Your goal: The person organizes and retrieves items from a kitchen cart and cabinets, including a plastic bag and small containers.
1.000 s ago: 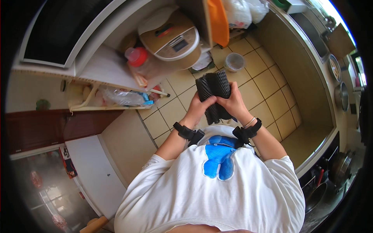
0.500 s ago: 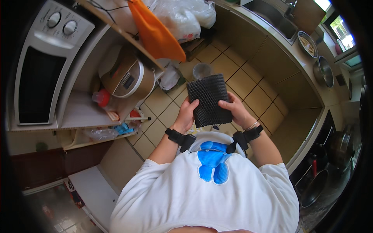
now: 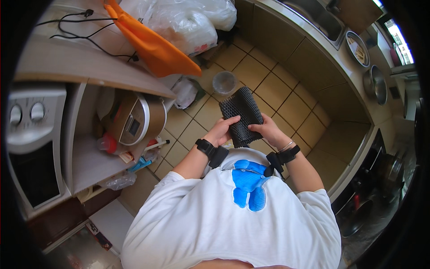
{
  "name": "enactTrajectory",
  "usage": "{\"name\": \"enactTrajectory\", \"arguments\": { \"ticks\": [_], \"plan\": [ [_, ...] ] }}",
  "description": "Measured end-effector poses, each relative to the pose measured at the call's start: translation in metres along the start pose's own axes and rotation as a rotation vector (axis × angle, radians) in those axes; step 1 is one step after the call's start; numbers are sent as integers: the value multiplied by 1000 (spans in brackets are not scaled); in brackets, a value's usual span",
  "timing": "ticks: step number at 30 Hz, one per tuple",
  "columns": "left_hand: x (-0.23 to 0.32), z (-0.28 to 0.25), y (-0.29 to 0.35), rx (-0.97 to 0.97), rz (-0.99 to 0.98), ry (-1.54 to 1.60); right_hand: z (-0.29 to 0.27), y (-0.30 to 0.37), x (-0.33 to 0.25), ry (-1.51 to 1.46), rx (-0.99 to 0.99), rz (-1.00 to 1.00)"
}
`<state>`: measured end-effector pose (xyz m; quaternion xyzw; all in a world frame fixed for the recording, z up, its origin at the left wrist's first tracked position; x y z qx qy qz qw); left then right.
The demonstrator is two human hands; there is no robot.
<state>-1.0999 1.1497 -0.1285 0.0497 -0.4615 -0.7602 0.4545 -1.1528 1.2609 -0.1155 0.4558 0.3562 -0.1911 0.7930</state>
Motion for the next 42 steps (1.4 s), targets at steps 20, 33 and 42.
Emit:
{"name": "enactTrajectory", "arguments": {
  "ticks": [20, 33, 42],
  "plan": [
    [96, -100, -71, 419, -122, 253, 71, -182, -75, 833, -276, -195],
    [105, -45, -131, 521, -23, 556, 58, -209, -163, 1272, -799, -785],
    [144, 7, -153, 583, 106, 639, 18, -244, -208, 1125, -693, -738]
  ]
}}
Point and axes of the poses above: each hand's wrist, its own y-axis away from the middle knuckle, its own z-axis out of the palm, x = y × z, the point moved 9 cm from there along -y, towards the middle knuckle, and after that the axes turned 9 degrees about x, right-handed, at the moved point
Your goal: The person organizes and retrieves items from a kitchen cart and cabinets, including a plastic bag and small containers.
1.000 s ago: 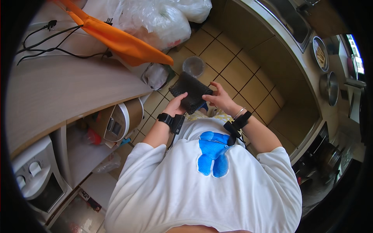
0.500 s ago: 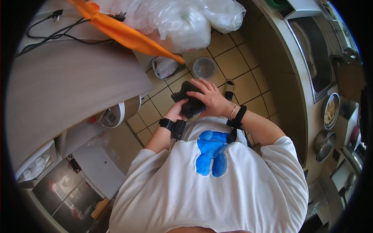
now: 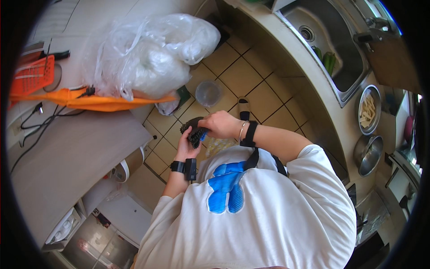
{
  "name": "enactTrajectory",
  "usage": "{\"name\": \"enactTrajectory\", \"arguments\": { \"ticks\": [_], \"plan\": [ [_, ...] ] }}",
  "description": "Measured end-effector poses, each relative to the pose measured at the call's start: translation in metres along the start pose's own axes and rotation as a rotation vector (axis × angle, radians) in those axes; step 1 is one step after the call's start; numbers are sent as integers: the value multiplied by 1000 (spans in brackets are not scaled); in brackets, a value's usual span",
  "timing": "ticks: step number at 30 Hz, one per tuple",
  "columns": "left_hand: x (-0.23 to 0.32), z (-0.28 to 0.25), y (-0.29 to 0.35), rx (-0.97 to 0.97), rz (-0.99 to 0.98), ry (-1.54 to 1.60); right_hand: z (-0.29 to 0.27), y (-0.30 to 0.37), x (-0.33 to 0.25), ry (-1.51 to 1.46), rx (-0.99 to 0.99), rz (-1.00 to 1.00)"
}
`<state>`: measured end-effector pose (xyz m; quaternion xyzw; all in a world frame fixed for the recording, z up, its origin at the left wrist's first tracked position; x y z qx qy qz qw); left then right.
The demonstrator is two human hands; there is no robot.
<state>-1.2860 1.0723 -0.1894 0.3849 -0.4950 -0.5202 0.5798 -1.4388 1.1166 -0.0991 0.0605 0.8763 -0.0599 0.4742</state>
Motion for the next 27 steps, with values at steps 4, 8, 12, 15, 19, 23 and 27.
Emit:
{"name": "enactTrajectory", "arguments": {
  "ticks": [4, 8, 12, 15, 19, 23, 27],
  "plan": [
    [-4, 25, 16, 46, 51, -152, -14, 12, 3, -7, 35, 17],
    [-6, 35, 19, 23, 54, -206, -27, 26, 6, -82, 100, 46],
    [-5, 35, 17, 42, 95, -181, -26, 32, 13, -235, 136, 107],
    [-6, 33, 19, 27, 111, -153, -23, 31, 11, -264, 123, 106],
    [-4, 15, 24, -50, 120, -74, -14, 21, -2, -279, 107, 16],
    [-7, -26, 41, -91, 172, -4, 5, 8, -32, -358, 30, -10],
    [-22, -111, 40, -23, 186, 130, 69, -2, -63, -450, -173, 72]
  ]
}}
Point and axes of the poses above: each hand's wrist, its own y-axis away from the middle knuckle, its own z-axis out of the palm, x = y × z, the point moved 9 cm from there along -y, towards the middle knuckle, and after that the axes turned 9 degrees about x, right-handed, at the moved point
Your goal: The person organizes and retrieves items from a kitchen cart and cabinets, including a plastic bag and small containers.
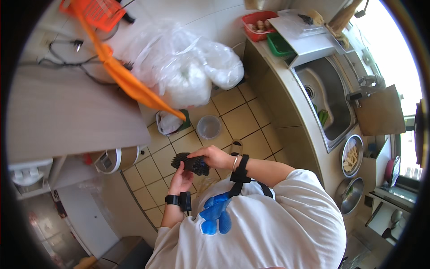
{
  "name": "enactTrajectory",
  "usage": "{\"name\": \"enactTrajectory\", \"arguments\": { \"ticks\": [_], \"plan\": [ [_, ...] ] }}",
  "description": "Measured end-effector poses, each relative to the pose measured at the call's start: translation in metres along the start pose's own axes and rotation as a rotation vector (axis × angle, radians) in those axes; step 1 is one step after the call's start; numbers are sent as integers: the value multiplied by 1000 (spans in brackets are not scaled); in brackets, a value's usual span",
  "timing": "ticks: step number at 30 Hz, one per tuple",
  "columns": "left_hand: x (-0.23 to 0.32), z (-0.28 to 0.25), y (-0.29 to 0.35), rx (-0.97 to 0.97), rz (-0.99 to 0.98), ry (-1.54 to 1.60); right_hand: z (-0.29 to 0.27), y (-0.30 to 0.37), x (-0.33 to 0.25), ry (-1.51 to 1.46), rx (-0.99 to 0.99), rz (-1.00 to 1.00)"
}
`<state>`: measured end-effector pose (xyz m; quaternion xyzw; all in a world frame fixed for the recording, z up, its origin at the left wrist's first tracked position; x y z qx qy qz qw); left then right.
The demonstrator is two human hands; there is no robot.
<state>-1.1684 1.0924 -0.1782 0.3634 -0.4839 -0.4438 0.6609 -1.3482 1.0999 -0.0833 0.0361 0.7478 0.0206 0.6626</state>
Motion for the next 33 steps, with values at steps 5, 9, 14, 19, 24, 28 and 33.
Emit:
{"name": "enactTrajectory", "arguments": {
  "ticks": [5, 9, 14, 19, 24, 28, 33],
  "plan": [
    [-11, -71, 52, -212, -61, 203, 105, -13, -43, -80, -83, -203],
    [5, -150, 92, -242, 290, 423, 219, 5, -39, -294, -391, 316],
    [-26, -306, 113, -15, 462, 504, 353, 23, -67, -54, -662, -44],
    [-40, -399, 177, 101, 607, 631, 460, 52, -88, 12, -1106, 139],
    [-33, -438, 228, 166, 818, 684, 535, 47, -91, 241, -1128, 134],
    [-33, -467, 232, 285, 861, 827, 578, 51, -88, 277, -1263, 170],
    [9, -472, 244, 264, 904, 833, 615, 10, -97, 365, -1192, 14]
  ]
}}
Point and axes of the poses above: each hand's wrist, its own y-axis away from the middle knuckle, its own z-axis out of the palm, x = y × z, the point moved 9 cm from there along -y, towards the middle knuckle, and after that the axes turned 9 degrees about x, right-handed, at the moved point
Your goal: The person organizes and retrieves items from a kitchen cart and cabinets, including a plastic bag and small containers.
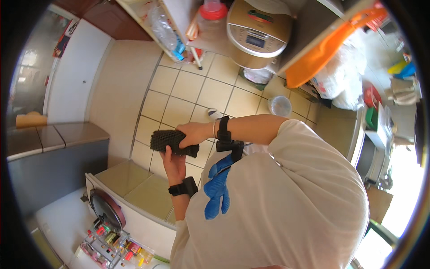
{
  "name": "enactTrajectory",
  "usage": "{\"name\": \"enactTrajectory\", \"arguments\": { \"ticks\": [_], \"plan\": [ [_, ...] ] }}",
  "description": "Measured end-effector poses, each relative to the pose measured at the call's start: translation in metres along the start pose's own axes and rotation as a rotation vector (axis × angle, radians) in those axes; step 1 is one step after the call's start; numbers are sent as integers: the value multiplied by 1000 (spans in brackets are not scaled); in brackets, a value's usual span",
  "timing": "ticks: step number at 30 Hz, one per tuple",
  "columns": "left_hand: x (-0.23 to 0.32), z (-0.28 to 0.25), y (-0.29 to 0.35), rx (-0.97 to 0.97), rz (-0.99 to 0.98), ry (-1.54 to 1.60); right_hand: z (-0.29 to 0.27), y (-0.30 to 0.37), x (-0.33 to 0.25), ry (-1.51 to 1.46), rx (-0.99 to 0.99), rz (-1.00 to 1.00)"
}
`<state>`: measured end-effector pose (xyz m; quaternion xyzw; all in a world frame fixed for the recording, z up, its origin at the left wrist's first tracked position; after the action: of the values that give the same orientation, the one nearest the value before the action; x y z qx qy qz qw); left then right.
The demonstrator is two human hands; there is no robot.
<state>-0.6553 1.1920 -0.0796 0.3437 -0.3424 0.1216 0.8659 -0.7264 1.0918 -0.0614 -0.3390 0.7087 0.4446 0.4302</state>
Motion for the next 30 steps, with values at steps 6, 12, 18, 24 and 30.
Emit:
{"name": "enactTrajectory", "arguments": {
  "ticks": [6, 12, 18, 24, 30],
  "plan": [
    [24, -6, -39, 56, -83, -27, -16, -42, -38, 185, 27, -168],
    [44, -35, -32, 212, -5, -41, -1, -39, -60, 410, -69, -328],
    [18, -66, 14, 299, -94, 81, 1, -24, 3, 257, -9, -235],
    [-44, -64, 24, 212, -293, -32, -40, 91, 126, 283, 231, 152],
    [-118, 29, 31, -64, -513, -329, -59, 247, 175, 69, 522, 400]
  ]
}}
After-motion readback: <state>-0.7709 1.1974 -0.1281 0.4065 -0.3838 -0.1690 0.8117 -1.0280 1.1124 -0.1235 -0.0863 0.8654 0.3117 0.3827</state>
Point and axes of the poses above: each hand's wrist, its own y-axis away from the middle knuckle, its own z-axis out of the palm, x = y × z, the point moved 9 cm from there along -y, towards the middle knuckle, and after that the axes turned 9 degrees about x, right-handed, at the moved point
